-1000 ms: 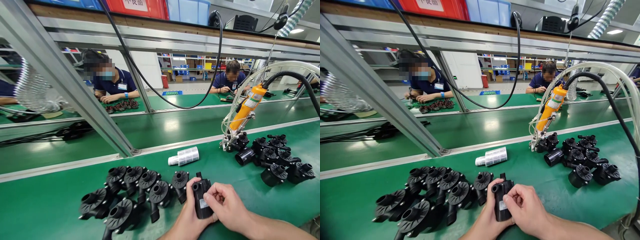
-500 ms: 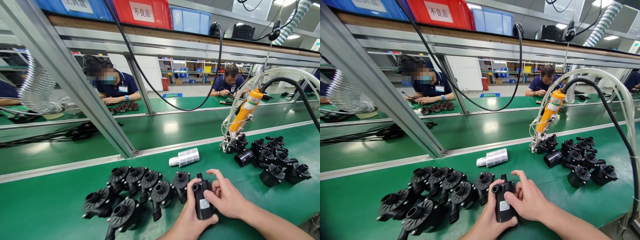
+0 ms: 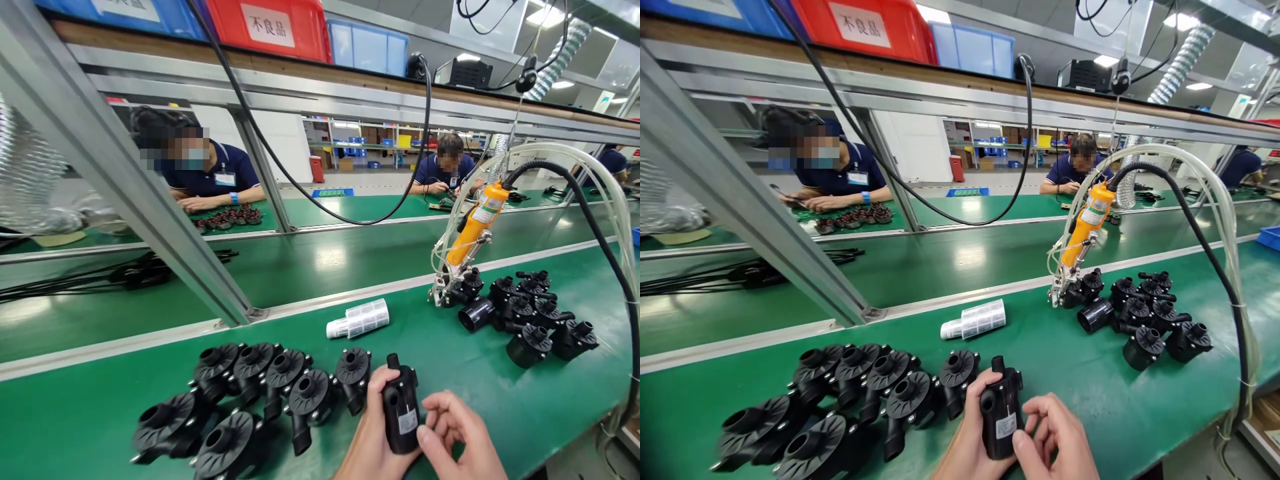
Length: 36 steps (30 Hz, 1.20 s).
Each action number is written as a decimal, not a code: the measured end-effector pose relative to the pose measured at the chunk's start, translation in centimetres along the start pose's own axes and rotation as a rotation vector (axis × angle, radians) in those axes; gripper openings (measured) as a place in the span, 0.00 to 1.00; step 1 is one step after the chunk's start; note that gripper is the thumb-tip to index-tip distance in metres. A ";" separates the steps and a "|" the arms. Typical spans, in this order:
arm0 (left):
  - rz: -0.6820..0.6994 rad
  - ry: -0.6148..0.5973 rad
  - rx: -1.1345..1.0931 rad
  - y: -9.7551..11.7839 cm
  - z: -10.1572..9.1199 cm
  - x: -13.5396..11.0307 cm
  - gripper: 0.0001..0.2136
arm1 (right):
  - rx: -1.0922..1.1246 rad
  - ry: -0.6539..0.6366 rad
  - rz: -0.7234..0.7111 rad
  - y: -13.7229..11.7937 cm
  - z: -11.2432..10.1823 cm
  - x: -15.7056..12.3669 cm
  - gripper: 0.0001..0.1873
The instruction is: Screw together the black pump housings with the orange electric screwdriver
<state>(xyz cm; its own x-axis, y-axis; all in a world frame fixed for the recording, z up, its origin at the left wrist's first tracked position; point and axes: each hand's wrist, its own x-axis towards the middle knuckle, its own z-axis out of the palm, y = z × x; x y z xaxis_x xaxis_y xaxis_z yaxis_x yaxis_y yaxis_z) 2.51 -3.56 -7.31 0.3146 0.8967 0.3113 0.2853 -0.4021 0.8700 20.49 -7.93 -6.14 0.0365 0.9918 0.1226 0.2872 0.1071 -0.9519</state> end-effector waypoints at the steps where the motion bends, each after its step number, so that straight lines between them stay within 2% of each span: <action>1: 0.019 0.010 0.026 -0.1 0.1 -0.1 0.35 | 0.026 0.057 0.003 0.5 0.8 -0.5 0.21; 4: 0.049 0.045 0.088 -0.2 0.1 -0.2 0.33 | 0.017 0.155 -0.060 0.8 2.0 -0.8 0.17; 9: 0.052 0.073 0.141 0.0 0.1 -0.4 0.32 | -0.043 0.094 -0.183 0.1 1.6 -0.2 0.11; 20: 0.077 0.086 0.173 -0.2 0.1 -0.6 0.29 | -0.080 0.111 -0.262 0.1 1.8 -0.3 0.10; 25: 0.112 0.097 0.164 0.3 0.1 -0.4 0.31 | -0.056 0.222 -0.378 0.2 2.2 -0.3 0.04; 28: 0.135 0.121 0.189 0.2 0.2 -0.5 0.30 | -0.032 0.287 -0.439 -0.2 2.3 -0.4 0.08; 36: 0.146 0.115 0.142 -0.4 0.6 -1.0 0.31 | -0.025 0.273 -0.438 -0.2 1.6 -0.5 0.05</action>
<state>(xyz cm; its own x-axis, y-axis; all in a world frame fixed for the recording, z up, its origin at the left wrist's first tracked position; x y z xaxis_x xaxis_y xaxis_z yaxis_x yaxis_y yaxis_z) 2.67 -4.37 -8.22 0.2591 0.8389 0.4787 0.3710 -0.5441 0.7526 18.87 -8.37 -6.49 0.1551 0.7992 0.5807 0.3545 0.5036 -0.7879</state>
